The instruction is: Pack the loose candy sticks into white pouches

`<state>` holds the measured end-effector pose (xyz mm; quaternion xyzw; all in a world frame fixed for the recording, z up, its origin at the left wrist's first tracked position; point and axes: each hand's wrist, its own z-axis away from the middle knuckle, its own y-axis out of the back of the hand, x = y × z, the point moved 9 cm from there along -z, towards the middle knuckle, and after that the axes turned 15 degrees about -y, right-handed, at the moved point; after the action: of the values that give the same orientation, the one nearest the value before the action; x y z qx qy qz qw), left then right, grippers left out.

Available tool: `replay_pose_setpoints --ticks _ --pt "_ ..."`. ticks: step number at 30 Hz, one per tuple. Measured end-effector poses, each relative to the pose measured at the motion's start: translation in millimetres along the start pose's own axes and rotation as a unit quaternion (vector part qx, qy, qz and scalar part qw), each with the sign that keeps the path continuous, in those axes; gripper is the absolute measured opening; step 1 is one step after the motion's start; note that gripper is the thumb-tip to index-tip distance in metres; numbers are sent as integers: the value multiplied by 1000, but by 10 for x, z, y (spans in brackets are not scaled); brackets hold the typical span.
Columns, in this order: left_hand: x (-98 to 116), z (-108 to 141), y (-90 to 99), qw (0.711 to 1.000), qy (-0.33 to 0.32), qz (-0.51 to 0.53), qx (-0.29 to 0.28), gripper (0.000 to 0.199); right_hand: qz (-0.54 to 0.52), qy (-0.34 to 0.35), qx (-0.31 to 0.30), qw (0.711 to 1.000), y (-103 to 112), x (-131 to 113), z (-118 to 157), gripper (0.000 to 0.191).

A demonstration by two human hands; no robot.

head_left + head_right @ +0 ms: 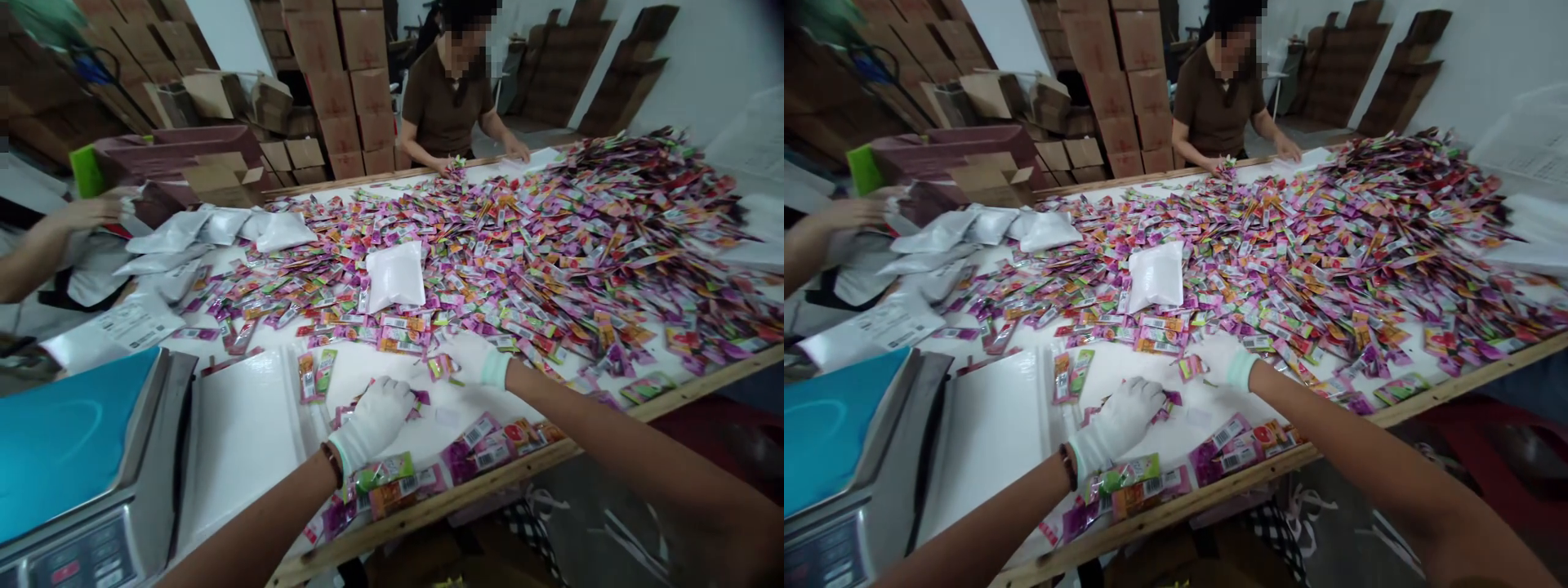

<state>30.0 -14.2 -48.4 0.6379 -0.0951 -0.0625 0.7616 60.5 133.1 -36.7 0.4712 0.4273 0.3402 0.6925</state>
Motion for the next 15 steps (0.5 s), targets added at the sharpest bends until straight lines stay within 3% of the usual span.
replay_pose_setpoints --ticks 3,6,8,11,13,15 --pt "2 140 -1 997 50 50 32 27 -86 -65 10 994 63 -83 -252 22" --pt "-159 319 171 956 152 194 159 27 -76 -77 28 994 102 -302 -526 26" --pt "-312 483 268 886 234 304 262 18 -27 -89 25 995 65 -427 -663 29" --pt "-471 753 270 745 347 417 387 11 15 -109 19 994 -36 -564 -726 30" --pt "-490 883 187 660 389 468 440 16 24 -96 33 995 -89 -673 -672 34" --pt "-464 942 85 602 397 513 466 23 49 -48 60 996 -112 -810 -557 43"
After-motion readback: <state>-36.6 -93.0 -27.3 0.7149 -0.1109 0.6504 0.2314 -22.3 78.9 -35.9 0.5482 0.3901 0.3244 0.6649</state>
